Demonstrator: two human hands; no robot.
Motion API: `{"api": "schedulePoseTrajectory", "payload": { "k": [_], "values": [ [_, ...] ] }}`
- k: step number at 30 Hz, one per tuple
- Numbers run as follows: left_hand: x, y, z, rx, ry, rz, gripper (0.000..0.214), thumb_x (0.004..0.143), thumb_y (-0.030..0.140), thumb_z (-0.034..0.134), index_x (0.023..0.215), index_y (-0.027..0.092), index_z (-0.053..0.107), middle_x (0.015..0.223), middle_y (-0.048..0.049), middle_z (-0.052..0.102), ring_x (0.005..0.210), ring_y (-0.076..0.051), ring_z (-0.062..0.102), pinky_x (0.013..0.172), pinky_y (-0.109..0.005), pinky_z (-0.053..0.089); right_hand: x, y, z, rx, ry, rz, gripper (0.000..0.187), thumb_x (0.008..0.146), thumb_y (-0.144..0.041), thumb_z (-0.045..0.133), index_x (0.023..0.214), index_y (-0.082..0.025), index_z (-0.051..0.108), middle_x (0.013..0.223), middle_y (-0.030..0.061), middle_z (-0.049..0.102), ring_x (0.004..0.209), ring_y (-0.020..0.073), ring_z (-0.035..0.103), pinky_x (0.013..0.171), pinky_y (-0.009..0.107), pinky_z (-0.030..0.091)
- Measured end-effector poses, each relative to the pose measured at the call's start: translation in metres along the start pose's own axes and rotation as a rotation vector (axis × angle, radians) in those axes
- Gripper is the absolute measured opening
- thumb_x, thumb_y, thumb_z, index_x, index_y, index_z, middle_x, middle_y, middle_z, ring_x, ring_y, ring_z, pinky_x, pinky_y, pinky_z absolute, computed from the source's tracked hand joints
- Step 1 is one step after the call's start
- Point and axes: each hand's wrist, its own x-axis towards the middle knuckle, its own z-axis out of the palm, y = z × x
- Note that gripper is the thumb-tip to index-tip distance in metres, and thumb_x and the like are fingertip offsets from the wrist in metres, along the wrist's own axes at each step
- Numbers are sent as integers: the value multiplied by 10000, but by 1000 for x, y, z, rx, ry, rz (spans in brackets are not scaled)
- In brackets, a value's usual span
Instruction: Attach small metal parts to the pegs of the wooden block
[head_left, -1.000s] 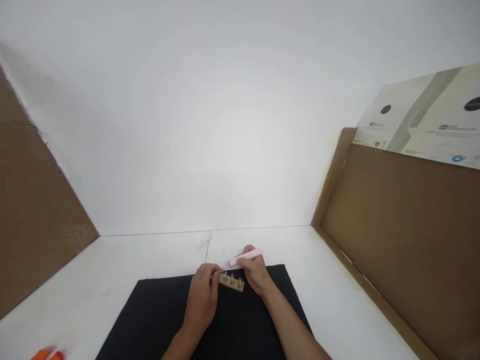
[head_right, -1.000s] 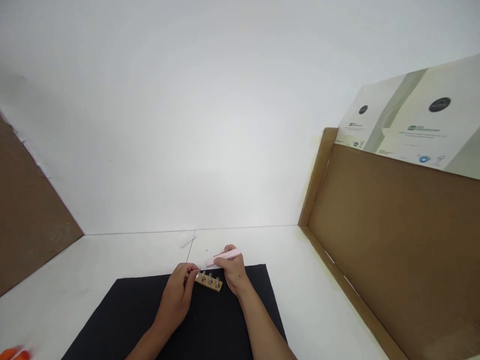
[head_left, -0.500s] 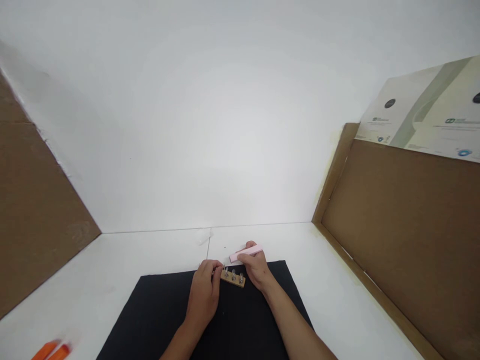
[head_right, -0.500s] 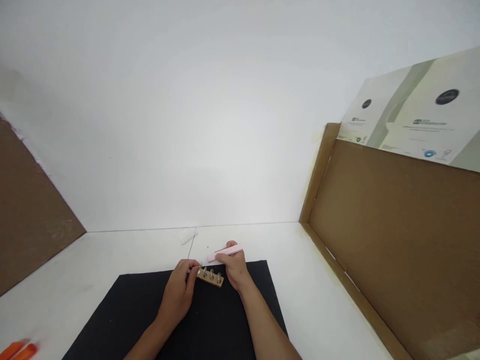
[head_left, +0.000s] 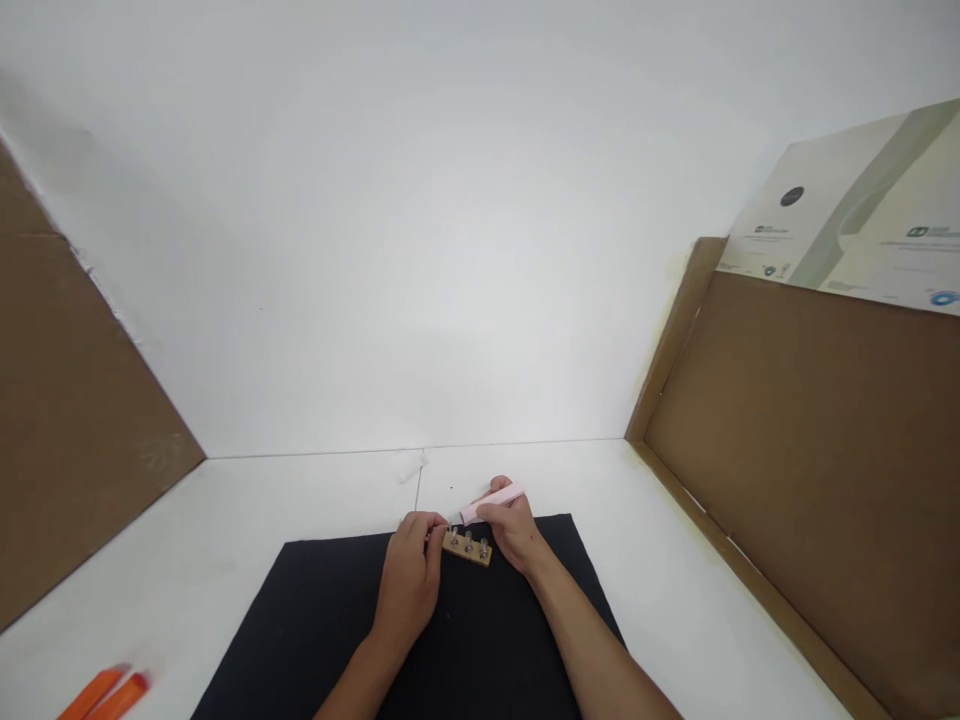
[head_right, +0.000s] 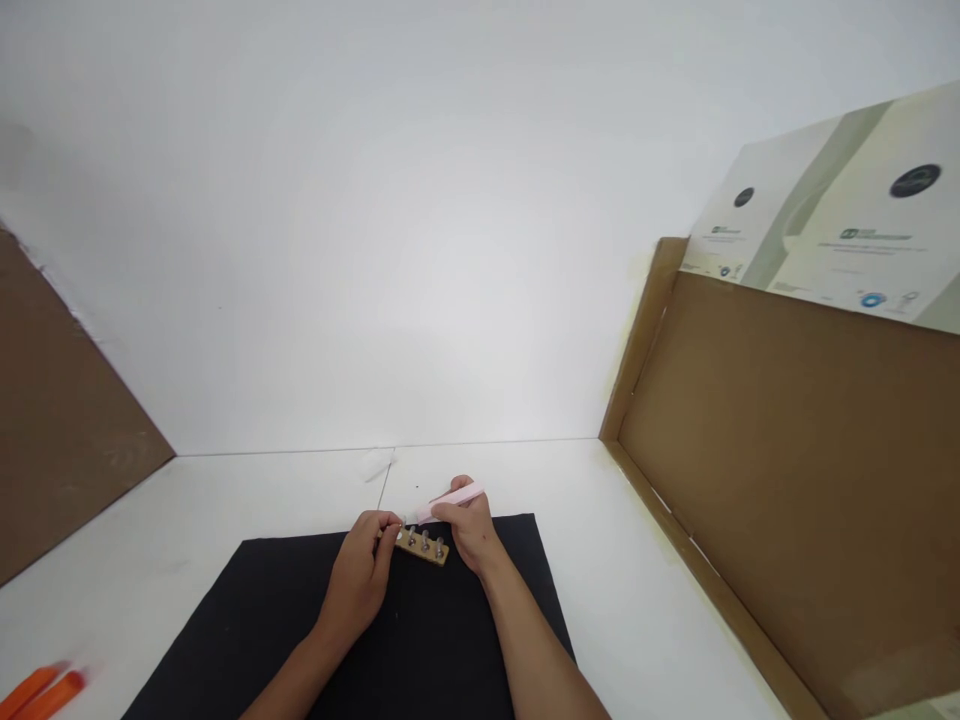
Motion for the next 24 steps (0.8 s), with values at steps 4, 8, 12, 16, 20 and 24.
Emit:
{"api": "schedulePoseTrajectory", "payload": {
  "k": [4, 8, 12, 16, 20, 24],
  "values": [
    [0, -1, 1, 1, 3, 1, 281, 979, 356, 334, 894, 213, 560, 899, -60, 592, 866, -230, 567, 790, -380, 461, 1, 1, 0, 5, 24, 1, 412, 530, -80, 743, 776, -232, 450, 545, -88, 587, 521, 124, 511, 580, 252, 393],
    [0, 0, 1, 4, 2, -7, 289, 980, 360, 330, 891, 213, 562, 894, -60, 593, 865, -228, 566, 785, -376, 458, -1, -1, -1, -4, -40, 31, 395, 517, -77, 744, 767, -225, 475, 555, -82, 595, 504, 117, 498, 556, 248, 386],
    [-1, 0, 0, 0, 1, -5, 275, 978, 350, 340, 893, 212, 562, 902, -59, 593, 867, -227, 562, 786, -374, 454, -3, -3, 0, -28, -71, 45, 372, 535, -84, 746, 757, -219, 479, 570, -65, 626, 521, 119, 521, 574, 248, 390],
    [0, 0, 0, 9, 21, 7, 268, 969, 343, 357, 885, 214, 577, 892, -57, 605, 859, -227, 572, 776, -366, 460, -2, -2, 3, -39, -7, 14, 381, 552, -101, 758, 756, -223, 460, 596, -63, 639, 557, 130, 548, 602, 256, 402],
    [0, 0, 0, 14, 26, 2, 276, 967, 347, 358, 880, 213, 583, 885, -56, 613, 848, -227, 583, 766, -363, 467, -1, -1, 1, -24, 1, 17, 398, 533, -85, 759, 759, -224, 462, 561, -82, 606, 527, 120, 519, 585, 250, 392],
    [0, 0, 1, 21, 28, 6, 275, 969, 347, 360, 879, 216, 585, 884, -55, 616, 847, -227, 591, 773, -365, 470, -2, 0, -1, -18, -52, 29, 393, 533, -88, 764, 764, -221, 475, 562, -73, 614, 519, 124, 521, 580, 253, 391]
  ]
}}
